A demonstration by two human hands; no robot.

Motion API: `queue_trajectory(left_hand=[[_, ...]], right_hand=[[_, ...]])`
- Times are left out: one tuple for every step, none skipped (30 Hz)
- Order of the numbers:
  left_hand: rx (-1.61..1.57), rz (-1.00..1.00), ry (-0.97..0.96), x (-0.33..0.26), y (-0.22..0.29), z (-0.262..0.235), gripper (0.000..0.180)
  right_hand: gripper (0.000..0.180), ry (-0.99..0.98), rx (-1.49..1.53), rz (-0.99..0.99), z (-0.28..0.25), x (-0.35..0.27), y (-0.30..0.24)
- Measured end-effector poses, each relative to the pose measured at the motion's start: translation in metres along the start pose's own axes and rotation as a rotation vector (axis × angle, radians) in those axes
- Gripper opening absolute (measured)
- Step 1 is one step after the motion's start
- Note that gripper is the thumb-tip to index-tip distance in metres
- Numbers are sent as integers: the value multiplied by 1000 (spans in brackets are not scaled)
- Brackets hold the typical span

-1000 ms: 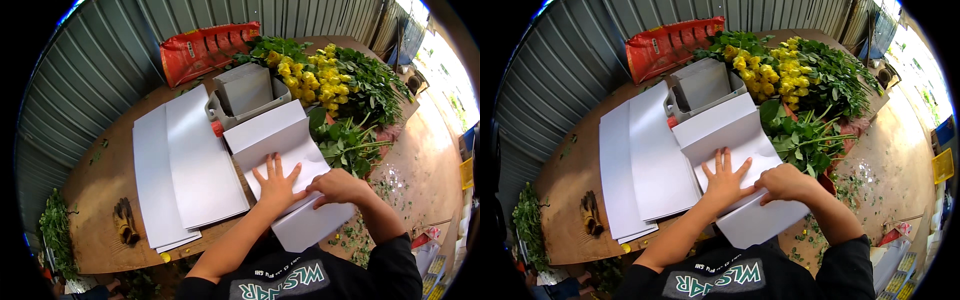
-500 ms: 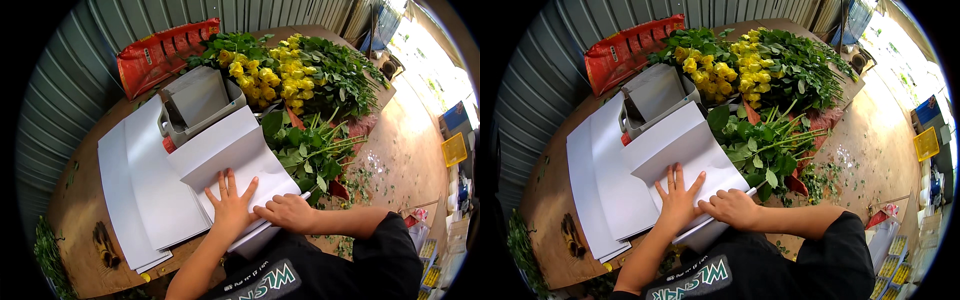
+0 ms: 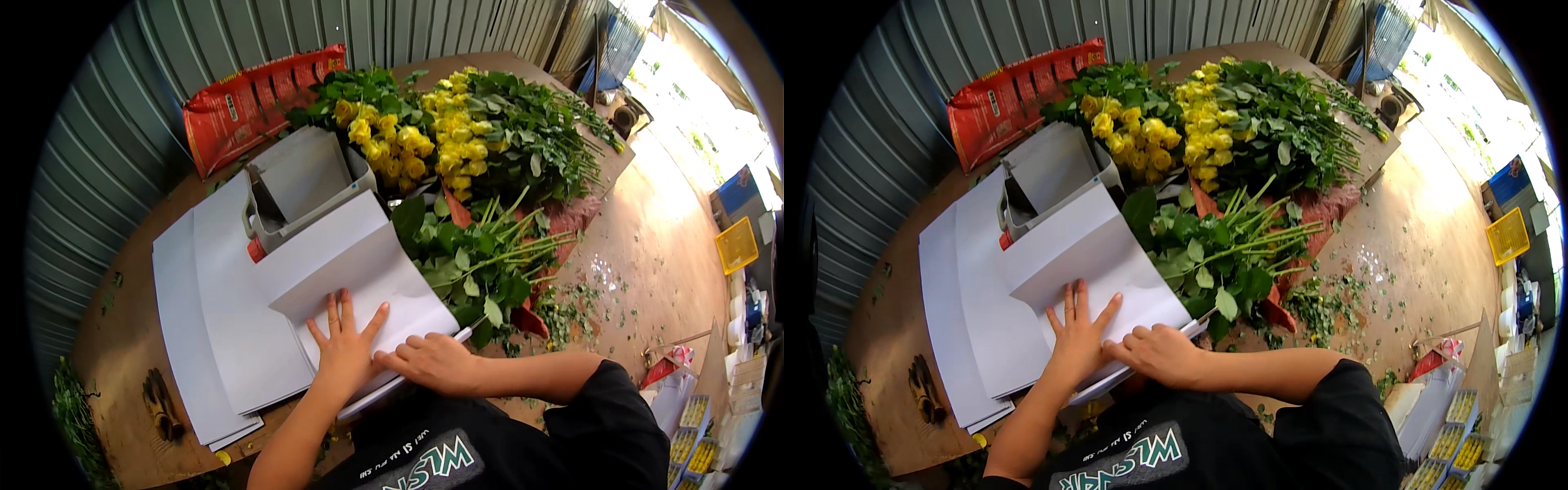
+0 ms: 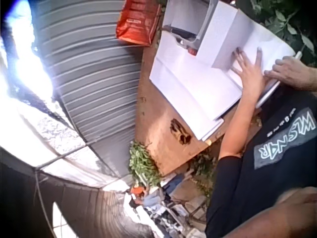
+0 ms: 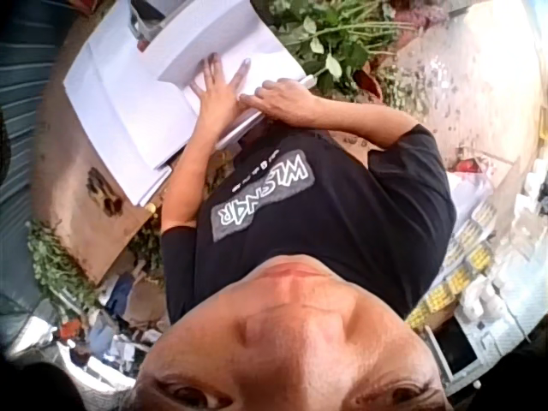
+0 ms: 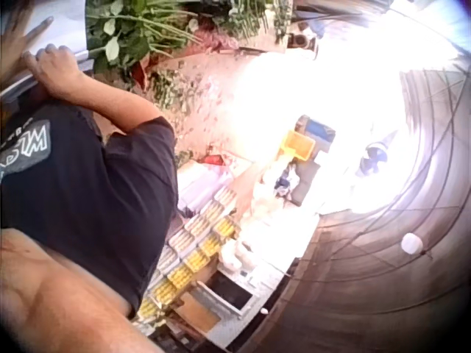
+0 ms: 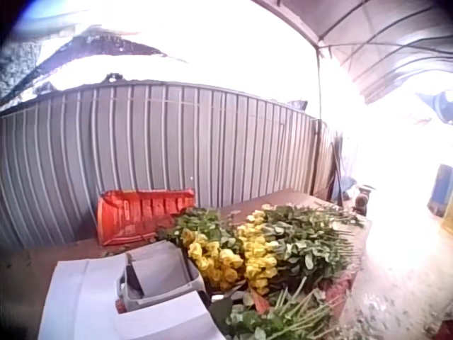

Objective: The person arranges yellow roses into a white box lined with shredded paper. They place the flowers carefully, adjust their positions, and cover them with a sheet of white paper before closing the box lid.

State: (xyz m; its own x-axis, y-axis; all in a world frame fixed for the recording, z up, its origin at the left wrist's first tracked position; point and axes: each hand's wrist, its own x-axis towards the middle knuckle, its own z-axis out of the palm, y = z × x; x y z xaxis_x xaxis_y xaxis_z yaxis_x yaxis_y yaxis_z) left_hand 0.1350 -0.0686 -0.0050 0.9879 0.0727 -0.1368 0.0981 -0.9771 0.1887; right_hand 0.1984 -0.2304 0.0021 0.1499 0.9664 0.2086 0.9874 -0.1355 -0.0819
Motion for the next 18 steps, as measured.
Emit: queue_trajectory(left_hand=[[-3, -5, -14, 0, 0, 0, 77], [-6, -3, -22, -1, 1, -3, 77], [2, -8, -21, 0, 1, -3, 78], [7, -10, -21, 1, 1, -2, 78], [12, -14, -21, 2, 1, 0, 79], [21, -27, -50, 4, 1, -1, 78], [-11, -30, -39, 4, 3, -4, 77], [-42, -32, -32, 4, 5, -6, 76], [-75, -34, -23, 4, 6, -6, 75], [-48, -31, -9, 4, 3, -1, 75], [-55, -51, -47, 3, 2, -2, 75], [-61, -50, -48, 3, 3, -3, 75], [-63, -49, -47, 3, 3, -4, 75], [-68, -59, -62, 2, 3, -6, 74], [-64, -48, -63, 4, 4, -7, 73], [-38, -28, -76, 8, 4, -7, 75], [-14, -37, -97, 7, 2, -6, 77], [-49, -40, -109, 8, 3, -8, 77]], right_hand=[[33, 24, 32, -25, 0, 0, 1], [40, 24, 39, -49, 2, 0, 3], [43, -21, 84, -59, 0, 0, 6], [44, -40, 134, -86, 2, -1, 9], [45, -59, 184, -113, 3, 0, 15], [45, -137, 278, -186, 2, 0, 26], [45, -216, 367, -258, -5, 4, 40], [45, -296, 458, -327, -14, 9, 56], [45, -609, 567, -239, -46, 25, 77], [36, -480, 489, -138, -52, 38, 105], [27, -352, 417, -44, -50, 52, 138], [24, 48, 512, -43, -48, 64, 185], [23, 137, 572, 240, -55, 77, 233], [22, 251, 665, 513, -62, 92, 280], [24, 317, 563, 649, -61, 97, 345], [28, 382, 214, 758, -57, 93, 403], [31, 271, 148, 1003, -62, 103, 430], [35, 266, 45, 1017, -55, 95, 467]])
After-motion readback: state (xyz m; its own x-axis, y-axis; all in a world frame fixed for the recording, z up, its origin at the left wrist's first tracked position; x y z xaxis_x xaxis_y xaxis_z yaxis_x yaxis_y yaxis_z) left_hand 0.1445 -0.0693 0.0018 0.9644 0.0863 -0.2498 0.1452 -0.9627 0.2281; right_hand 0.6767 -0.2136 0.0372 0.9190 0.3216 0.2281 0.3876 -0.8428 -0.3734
